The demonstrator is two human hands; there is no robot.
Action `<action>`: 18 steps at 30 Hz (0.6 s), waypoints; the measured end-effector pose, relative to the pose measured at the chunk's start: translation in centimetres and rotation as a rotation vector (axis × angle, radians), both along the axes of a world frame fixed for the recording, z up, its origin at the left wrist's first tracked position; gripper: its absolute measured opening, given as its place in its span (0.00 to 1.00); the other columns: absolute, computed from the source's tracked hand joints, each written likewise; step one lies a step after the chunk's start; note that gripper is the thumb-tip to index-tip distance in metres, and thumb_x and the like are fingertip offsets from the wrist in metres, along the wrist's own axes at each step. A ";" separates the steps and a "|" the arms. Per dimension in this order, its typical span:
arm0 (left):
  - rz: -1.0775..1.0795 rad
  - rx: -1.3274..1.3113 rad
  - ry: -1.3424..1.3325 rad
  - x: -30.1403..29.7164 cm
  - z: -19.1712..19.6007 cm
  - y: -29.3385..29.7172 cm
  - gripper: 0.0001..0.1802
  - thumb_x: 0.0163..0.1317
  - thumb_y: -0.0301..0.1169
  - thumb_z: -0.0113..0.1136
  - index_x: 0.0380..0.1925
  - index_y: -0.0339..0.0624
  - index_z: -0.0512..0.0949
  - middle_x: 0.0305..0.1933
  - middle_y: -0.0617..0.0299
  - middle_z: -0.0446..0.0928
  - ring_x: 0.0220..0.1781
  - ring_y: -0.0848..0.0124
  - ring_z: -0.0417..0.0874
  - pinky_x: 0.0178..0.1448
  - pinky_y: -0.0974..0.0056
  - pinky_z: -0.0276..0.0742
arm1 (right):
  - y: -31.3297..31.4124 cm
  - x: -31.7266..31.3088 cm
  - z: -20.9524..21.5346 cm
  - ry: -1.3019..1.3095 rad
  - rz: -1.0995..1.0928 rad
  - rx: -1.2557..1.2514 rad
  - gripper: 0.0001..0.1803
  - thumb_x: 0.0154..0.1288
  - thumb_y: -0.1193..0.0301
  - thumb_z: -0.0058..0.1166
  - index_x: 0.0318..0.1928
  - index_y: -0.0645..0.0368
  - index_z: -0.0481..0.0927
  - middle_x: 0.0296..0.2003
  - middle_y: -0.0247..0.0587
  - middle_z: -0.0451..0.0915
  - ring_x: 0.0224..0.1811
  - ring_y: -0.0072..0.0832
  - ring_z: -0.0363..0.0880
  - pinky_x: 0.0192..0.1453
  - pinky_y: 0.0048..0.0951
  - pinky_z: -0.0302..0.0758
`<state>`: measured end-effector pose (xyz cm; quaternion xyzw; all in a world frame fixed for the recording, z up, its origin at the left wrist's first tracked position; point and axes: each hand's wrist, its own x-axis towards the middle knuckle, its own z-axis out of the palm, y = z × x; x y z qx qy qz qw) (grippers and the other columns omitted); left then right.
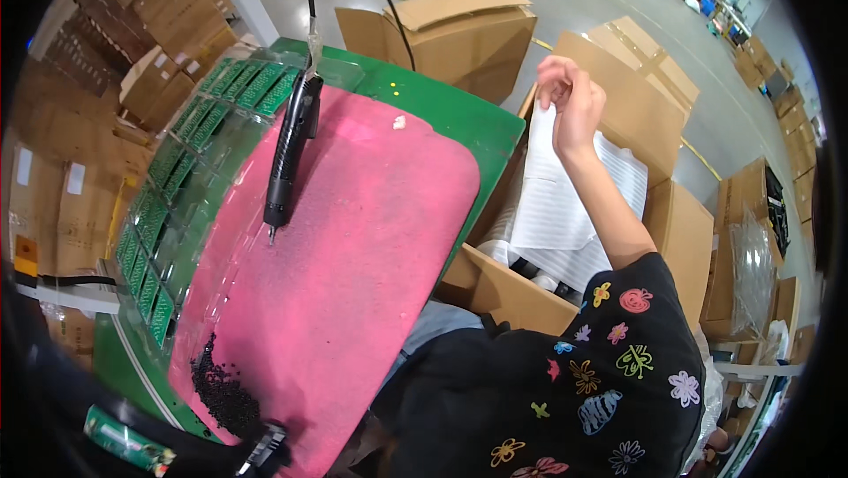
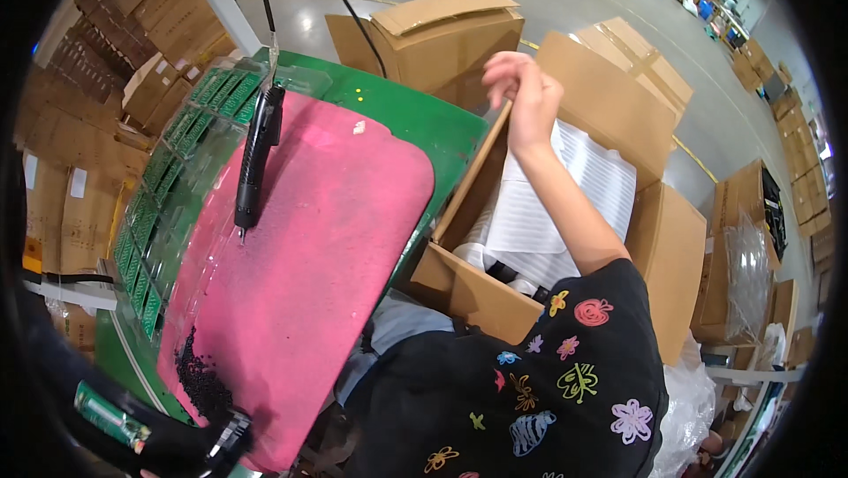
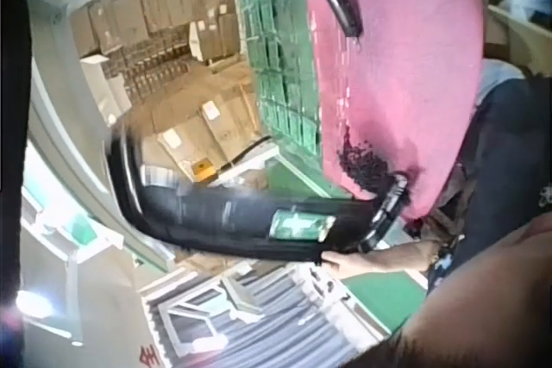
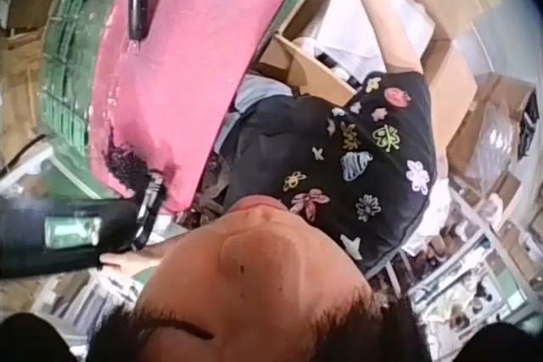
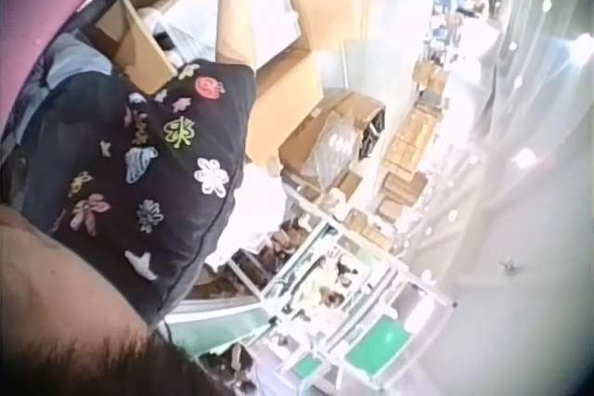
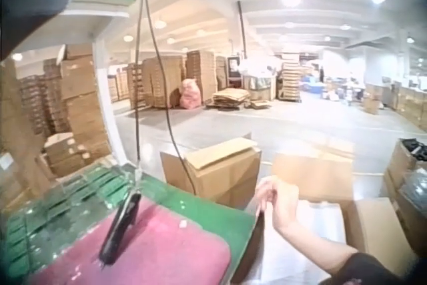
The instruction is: Assembling circuit boards into plastic housings using an electric screwdriver in a factory setting.
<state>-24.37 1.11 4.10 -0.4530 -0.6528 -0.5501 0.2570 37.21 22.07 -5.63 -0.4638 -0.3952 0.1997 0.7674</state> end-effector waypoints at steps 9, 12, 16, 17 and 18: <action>-0.012 0.111 -0.008 -10.9 -1.8 -10.1 0.17 0.69 0.41 0.60 0.43 0.35 0.80 0.40 0.57 0.79 0.35 0.64 0.80 0.41 0.60 0.77 | -1.0 8.8 -25.6 -0.680 -0.052 -0.896 0.17 0.58 0.70 0.57 0.47 0.62 0.79 0.41 0.52 0.84 0.46 0.46 0.83 0.49 0.41 0.80; 0.208 -0.099 0.288 -14.2 -2.2 -13.3 0.17 0.67 0.39 0.63 0.45 0.36 0.79 0.40 0.59 0.80 0.34 0.64 0.81 0.40 0.60 0.78 | -3.3 7.6 -29.3 -1.027 0.255 -1.057 0.15 0.58 0.69 0.53 0.45 0.61 0.82 0.42 0.55 0.84 0.51 0.45 0.82 0.54 0.41 0.77; 0.044 0.017 0.131 -16.1 -3.0 -14.2 0.17 0.58 0.33 0.70 0.44 0.36 0.78 0.39 0.57 0.81 0.35 0.64 0.82 0.41 0.61 0.78 | -4.9 6.8 -28.2 -1.289 0.261 -1.427 0.15 0.60 0.70 0.52 0.46 0.55 0.84 0.47 0.50 0.84 0.52 0.41 0.83 0.60 0.43 0.72; -0.024 0.099 -0.017 -16.4 -2.9 -14.1 0.15 0.56 0.33 0.68 0.40 0.38 0.78 0.37 0.58 0.81 0.35 0.64 0.82 0.40 0.62 0.77 | -5.1 7.0 -27.7 -1.406 0.085 -1.383 0.14 0.60 0.69 0.53 0.46 0.54 0.84 0.48 0.48 0.84 0.52 0.41 0.84 0.62 0.44 0.71; -0.090 0.177 -0.169 -16.8 -2.9 -14.1 0.12 0.54 0.33 0.67 0.36 0.40 0.78 0.35 0.58 0.81 0.34 0.65 0.82 0.39 0.62 0.77 | -5.4 7.5 -27.5 -1.409 0.085 -1.393 0.14 0.60 0.69 0.53 0.46 0.54 0.84 0.48 0.48 0.84 0.52 0.41 0.84 0.62 0.44 0.71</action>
